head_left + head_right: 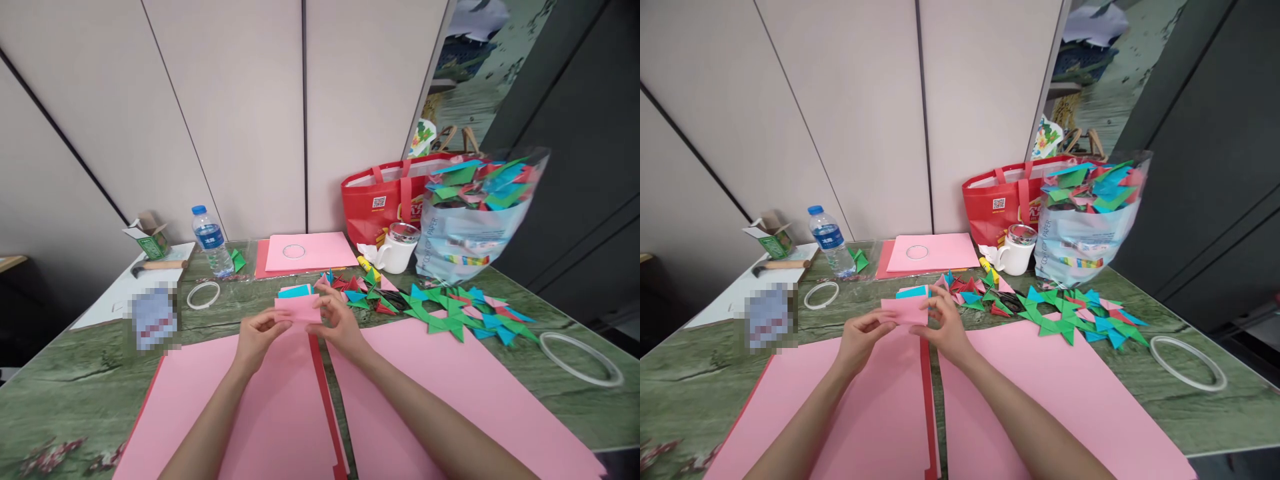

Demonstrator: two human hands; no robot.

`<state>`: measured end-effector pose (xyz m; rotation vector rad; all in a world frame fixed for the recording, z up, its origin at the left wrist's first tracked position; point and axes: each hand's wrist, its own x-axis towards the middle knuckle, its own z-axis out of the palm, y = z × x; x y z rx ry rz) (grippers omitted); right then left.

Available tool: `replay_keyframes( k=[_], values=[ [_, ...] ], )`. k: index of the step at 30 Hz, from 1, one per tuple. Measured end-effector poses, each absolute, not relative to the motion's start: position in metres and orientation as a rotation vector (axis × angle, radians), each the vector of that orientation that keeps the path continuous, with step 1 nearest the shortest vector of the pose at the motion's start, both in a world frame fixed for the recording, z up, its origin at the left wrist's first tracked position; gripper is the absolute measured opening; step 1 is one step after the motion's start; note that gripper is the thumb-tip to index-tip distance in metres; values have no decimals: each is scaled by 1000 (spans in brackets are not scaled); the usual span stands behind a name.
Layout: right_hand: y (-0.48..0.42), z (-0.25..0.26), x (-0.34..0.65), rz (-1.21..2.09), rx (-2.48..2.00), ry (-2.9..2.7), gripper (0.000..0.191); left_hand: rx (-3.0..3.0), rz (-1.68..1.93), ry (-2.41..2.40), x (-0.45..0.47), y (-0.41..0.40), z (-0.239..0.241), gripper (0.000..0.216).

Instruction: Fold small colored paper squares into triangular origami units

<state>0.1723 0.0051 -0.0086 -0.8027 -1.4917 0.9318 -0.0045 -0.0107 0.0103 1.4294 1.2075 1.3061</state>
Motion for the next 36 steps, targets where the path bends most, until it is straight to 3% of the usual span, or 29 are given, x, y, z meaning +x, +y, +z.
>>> replay_keyframes(
  k=[3, 7, 8, 10, 14, 26, 36],
  values=[
    [7, -11, 170, 1155, -771, -1358, 24, 1375, 1296, 1181, 3, -15, 12, 21],
    [5, -12, 166, 1209, -781, -1198, 31, 1229, 1305, 1027, 11, -19, 16, 63],
    [4, -12, 165, 1210, -780, -1188, 36, 1209, 1303, 999, 13, -20, 17, 66],
    [3, -11, 165, 1211, -790, -1208, 41, 1193, 1297, 976, 14, -20, 16, 55],
    [1, -12, 165, 1185, -838, -1289, 34, 1148, 1267, 1004, 12, -19, 11, 31],
    [-1, -13, 163, 1172, -886, -1334, 27, 1059, 1269, 1064, 11, -17, 5, 28],
    [-5, -10, 165, 945, -1016, -1532, 18, 1107, 1193, 1063, 13, -19, 4, 29]
  ],
)
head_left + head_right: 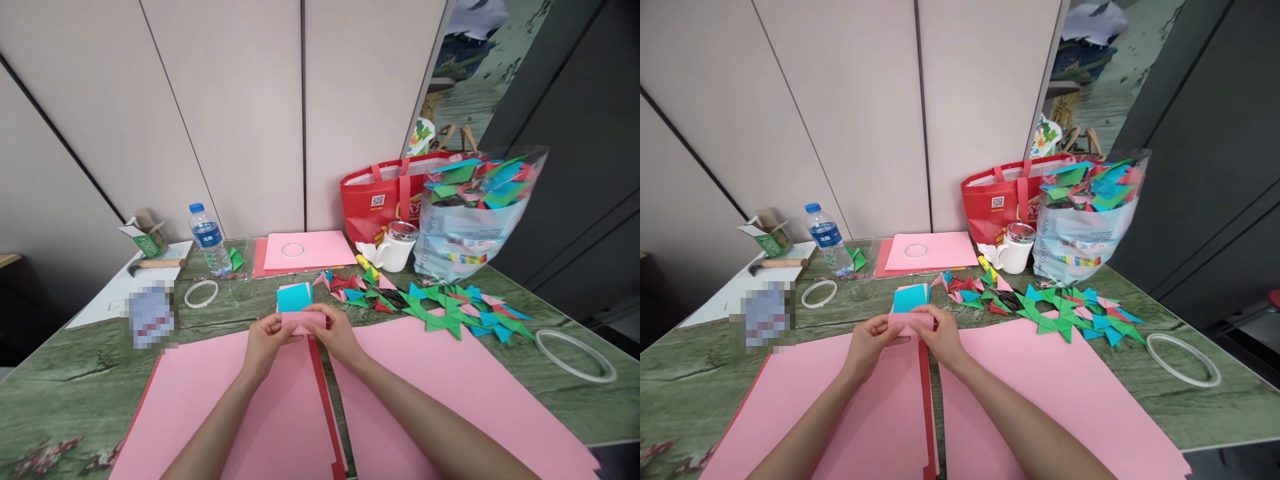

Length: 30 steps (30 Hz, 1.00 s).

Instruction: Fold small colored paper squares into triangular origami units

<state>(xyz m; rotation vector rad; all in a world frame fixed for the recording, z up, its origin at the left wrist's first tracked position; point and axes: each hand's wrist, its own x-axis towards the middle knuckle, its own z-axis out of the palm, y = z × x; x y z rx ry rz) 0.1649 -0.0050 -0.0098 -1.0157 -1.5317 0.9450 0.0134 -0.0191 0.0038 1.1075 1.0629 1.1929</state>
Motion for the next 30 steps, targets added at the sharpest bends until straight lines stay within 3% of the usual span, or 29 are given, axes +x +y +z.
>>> replay_keyframes(
  k=[30],
  values=[
    [-6, -9, 165, 957, -1062, -1522, 19, 1081, 1240, 1116, 13, -19, 2, 25]
  ],
)
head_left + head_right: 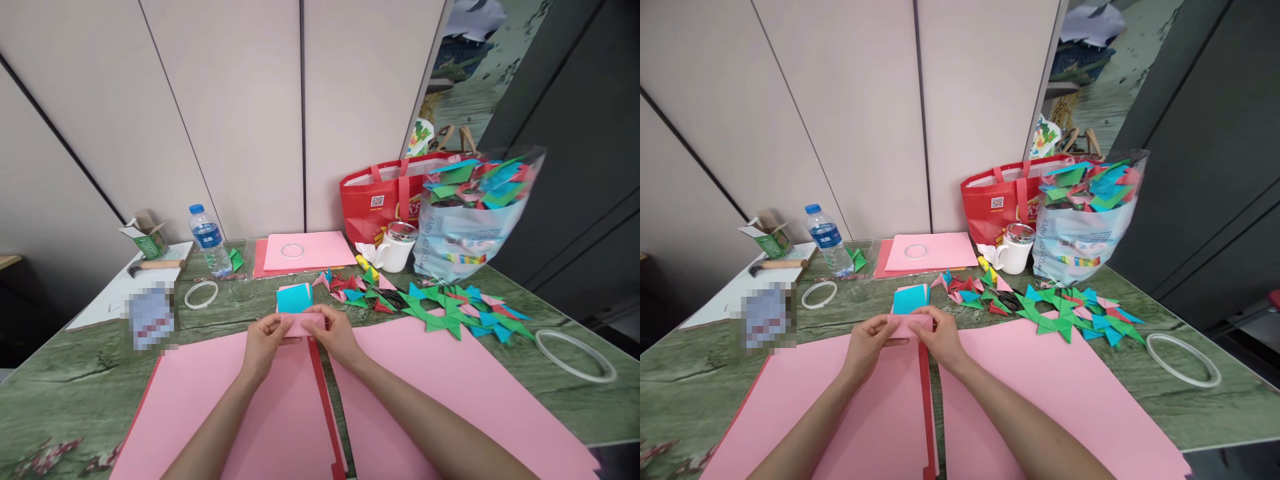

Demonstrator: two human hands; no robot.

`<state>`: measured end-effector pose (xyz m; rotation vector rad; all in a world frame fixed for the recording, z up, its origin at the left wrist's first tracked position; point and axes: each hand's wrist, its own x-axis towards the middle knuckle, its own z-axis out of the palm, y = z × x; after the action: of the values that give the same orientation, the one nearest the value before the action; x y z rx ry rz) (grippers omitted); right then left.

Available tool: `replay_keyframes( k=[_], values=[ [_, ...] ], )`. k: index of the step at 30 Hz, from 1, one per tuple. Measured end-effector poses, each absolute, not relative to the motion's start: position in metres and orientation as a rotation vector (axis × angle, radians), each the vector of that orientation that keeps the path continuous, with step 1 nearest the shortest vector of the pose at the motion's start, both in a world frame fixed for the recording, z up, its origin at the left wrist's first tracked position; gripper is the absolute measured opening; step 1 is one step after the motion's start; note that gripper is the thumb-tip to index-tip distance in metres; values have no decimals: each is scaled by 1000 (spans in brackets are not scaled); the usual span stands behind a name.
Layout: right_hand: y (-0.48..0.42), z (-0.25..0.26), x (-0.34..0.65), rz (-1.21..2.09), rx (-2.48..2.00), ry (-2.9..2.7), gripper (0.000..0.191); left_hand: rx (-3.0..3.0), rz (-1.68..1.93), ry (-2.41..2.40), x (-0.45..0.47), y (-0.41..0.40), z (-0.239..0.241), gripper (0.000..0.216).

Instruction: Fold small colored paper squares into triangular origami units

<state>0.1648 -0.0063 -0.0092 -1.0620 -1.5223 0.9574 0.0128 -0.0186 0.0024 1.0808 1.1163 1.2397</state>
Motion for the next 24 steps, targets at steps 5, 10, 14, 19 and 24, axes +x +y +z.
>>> replay_keyframes(
  k=[5, 10, 14, 19, 24],
  values=[
    [-7, -11, 165, 1003, -1059, -1519, 20, 1082, 1250, 1102, 12, -18, 1, 23],
    [-7, -10, 165, 998, -1063, -1522, 20, 1074, 1260, 1098, 12, -18, 1, 24],
    [-7, -9, 164, 959, -1070, -1536, 18, 1084, 1248, 1121, 13, -19, 2, 26],
    [-7, -9, 164, 964, -1068, -1533, 17, 1085, 1243, 1127, 13, -19, 3, 26],
    [-7, -10, 165, 995, -1091, -1512, 20, 1088, 1235, 1115, 13, -19, 5, 24]
  ],
)
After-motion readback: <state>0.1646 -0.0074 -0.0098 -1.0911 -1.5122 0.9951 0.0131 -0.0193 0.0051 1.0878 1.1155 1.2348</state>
